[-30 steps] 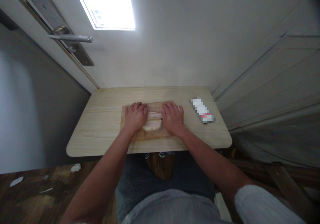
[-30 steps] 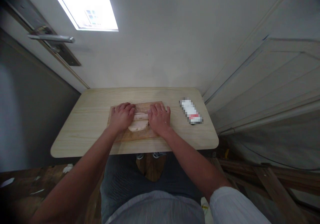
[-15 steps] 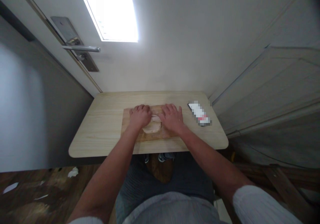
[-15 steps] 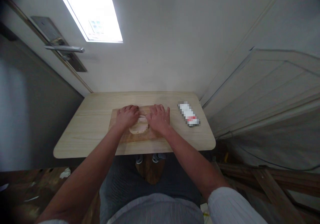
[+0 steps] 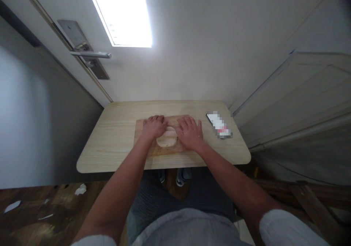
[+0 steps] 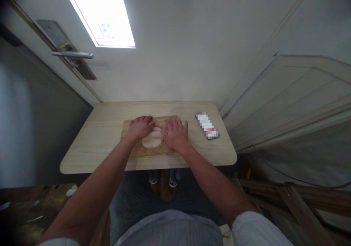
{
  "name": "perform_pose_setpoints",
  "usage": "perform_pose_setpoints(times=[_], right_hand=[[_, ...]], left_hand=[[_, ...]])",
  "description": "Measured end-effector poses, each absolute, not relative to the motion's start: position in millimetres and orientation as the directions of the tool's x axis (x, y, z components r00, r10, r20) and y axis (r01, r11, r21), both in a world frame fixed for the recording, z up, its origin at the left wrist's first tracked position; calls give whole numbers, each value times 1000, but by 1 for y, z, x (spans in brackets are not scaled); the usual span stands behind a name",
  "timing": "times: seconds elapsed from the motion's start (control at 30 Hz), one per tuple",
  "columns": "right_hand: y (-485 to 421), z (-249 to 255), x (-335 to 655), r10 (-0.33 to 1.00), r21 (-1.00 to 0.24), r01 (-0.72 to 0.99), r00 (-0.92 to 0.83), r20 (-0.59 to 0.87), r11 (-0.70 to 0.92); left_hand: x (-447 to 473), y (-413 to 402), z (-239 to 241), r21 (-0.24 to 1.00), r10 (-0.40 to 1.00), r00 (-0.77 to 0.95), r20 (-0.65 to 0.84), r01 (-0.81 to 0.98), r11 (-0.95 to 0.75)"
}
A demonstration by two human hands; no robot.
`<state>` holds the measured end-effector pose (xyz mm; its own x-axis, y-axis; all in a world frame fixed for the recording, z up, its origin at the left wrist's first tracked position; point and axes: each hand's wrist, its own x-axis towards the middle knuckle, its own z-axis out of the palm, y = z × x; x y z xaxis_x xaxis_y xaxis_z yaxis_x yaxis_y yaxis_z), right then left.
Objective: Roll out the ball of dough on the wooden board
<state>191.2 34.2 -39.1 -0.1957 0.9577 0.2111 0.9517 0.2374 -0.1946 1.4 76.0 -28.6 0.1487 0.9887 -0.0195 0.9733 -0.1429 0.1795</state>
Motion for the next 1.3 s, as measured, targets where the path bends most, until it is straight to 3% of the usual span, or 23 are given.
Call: perform_pose_setpoints(times=[0.5, 1.07, 1.3], right_hand=[[-2, -48, 202, 948, -200, 963, -118, 296, 182], [2, -37, 204, 972, -290, 935, -159, 173, 205], [6, -47, 205, 956, -257, 942, -150, 253, 216]], left_hand=[[8, 22, -30, 178, 977, 179, 111, 964, -197], [4, 27, -26, 172, 982, 187, 14, 967, -186], [5, 26, -32, 182, 973, 199, 118, 959, -218]])
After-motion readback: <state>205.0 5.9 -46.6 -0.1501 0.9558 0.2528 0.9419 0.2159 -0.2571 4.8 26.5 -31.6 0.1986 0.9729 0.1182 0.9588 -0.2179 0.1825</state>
